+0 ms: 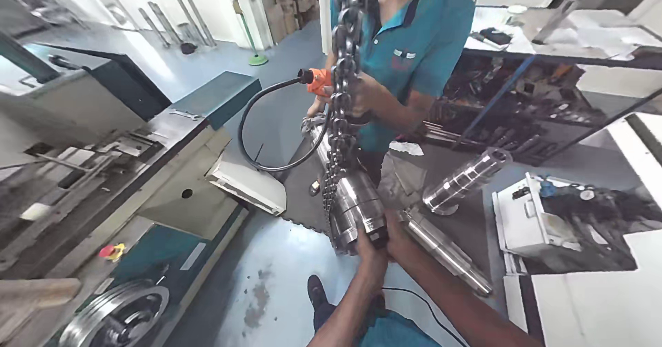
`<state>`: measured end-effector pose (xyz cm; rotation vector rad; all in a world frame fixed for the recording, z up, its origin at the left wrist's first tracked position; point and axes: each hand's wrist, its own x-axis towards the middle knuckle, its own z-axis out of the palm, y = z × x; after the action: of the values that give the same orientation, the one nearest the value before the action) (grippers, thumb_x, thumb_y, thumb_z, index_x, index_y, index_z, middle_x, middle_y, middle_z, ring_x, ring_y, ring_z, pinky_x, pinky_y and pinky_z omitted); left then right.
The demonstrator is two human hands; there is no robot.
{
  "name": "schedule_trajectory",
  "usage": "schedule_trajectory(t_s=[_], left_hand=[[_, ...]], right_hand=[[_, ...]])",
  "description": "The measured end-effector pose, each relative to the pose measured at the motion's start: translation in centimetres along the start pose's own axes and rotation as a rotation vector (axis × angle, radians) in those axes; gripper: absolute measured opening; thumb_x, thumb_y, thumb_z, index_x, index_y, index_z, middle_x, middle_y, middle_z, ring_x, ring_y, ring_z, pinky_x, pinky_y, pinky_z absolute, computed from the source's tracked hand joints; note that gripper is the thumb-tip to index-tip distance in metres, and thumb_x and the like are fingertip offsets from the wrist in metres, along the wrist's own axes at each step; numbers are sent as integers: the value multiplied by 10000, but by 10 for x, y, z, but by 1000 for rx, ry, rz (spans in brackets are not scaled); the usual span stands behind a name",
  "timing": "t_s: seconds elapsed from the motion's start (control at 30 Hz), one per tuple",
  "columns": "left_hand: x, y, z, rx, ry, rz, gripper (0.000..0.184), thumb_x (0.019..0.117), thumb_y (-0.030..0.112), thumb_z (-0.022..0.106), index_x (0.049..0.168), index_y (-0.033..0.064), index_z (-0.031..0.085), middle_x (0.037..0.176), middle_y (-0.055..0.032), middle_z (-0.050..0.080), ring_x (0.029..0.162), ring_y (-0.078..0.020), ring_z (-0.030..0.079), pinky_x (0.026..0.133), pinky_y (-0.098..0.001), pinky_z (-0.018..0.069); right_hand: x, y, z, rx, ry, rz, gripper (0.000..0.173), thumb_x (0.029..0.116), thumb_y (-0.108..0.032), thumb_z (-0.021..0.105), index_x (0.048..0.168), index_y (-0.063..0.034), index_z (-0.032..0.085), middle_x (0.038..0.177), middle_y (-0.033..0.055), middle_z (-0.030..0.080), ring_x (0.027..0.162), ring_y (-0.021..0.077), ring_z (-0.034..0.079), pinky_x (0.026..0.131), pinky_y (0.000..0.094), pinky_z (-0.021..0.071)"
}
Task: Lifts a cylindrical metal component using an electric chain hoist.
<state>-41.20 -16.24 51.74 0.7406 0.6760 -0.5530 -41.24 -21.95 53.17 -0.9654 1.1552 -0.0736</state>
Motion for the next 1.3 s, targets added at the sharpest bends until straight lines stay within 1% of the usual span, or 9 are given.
schedule_trajectory(t_s=[0.2, 0.37, 0.53, 0.67, 0.73, 0.83, 0.97, 1.1, 1.3], left_hand=[[-4, -7, 31, -6, 189, 11, 578, 1005, 463, 572, 1327, -16, 540, 1189, -241, 640, 1018, -352, 648, 837, -545, 559], [-12, -2, 49, -33, 119, 14, 484, 1034, 429, 477, 1274, 14, 549, 1060, -201, 652, 882, -300, 653, 730, -499, 563], [-19, 3, 54, 5, 91, 56, 440, 1044, 375, 480, 1260, -1, 557, 1058, -202, 644, 892, -301, 639, 743, -503, 550], [-32, 12, 62, -13, 65, 33, 412, 1041, 359, 486, 1225, -4, 549, 970, -188, 634, 798, -282, 626, 676, -476, 545], [-33, 12, 62, -15, 47, 19, 396, 1038, 372, 486, 1185, 10, 548, 903, -170, 635, 729, -265, 626, 623, -452, 542], [-35, 14, 60, -21, 17, -8, 394, 1025, 367, 504, 1194, 14, 552, 948, -182, 635, 782, -285, 625, 661, -475, 536], [-42, 17, 62, 0, -1, -18, 408, 1027, 392, 497, 1206, 29, 555, 957, -172, 640, 796, -278, 632, 660, -471, 540], [-49, 21, 65, 3, -31, -3, 394, 1035, 384, 485, 1194, 31, 557, 945, -161, 644, 786, -259, 635, 655, -449, 544], [-64, 31, 71, -13, -79, -34, 374, 1036, 394, 470, 1177, 57, 549, 921, -142, 640, 767, -250, 639, 643, -445, 545]], right_hand=[[-3, -22, -20, -29, -104, 18, 572, 1050, -469, 498, 1404, -20, 511, 1277, 217, 606, 1119, 314, 623, 905, 522, 545], [-3, -40, -34, -87, -228, 60, 600, 1057, -549, 418, 1404, -70, 518, 1251, 189, 620, 1093, 299, 628, 881, 520, 542], [-8, -64, -62, -256, -315, 171, 642, 988, -641, 522, 1321, -93, 553, 1050, 135, 630, 877, 246, 639, 725, 435, 559], [-26, -87, -90, -747, -306, -94, 579, 1023, -569, 532, 1320, -77, 608, 1079, 136, 667, 888, 228, 640, 765, 409, 531], [-35, -100, -93, -1130, -196, -397, 615, 986, -512, 640, 1316, 6, 609, 1203, 216, 666, 1100, 328, 649, 960, 512, 513], [-35, -111, -88, -1447, -76, -617, 679, 922, -555, 692, 1272, 19, 596, 1190, 251, 659, 1145, 419, 635, 970, 594, 488], [-21, -136, -87, -1302, -364, -847, 545, 944, -408, 730, 1281, 8, 628, 999, 198, 701, 908, 340, 682, 874, 544, 541], [0, -161, -67, -1015, -480, -930, 410, 1007, -355, 641, 1197, 6, 675, 1052, 157, 705, 925, 222, 689, 884, 430, 567], [33, -157, -20, -1027, -474, -910, 751, 941, -461, 715, 1461, 20, 468, 1402, 257, 559, 1274, 353, 574, 1093, 497, 461]])
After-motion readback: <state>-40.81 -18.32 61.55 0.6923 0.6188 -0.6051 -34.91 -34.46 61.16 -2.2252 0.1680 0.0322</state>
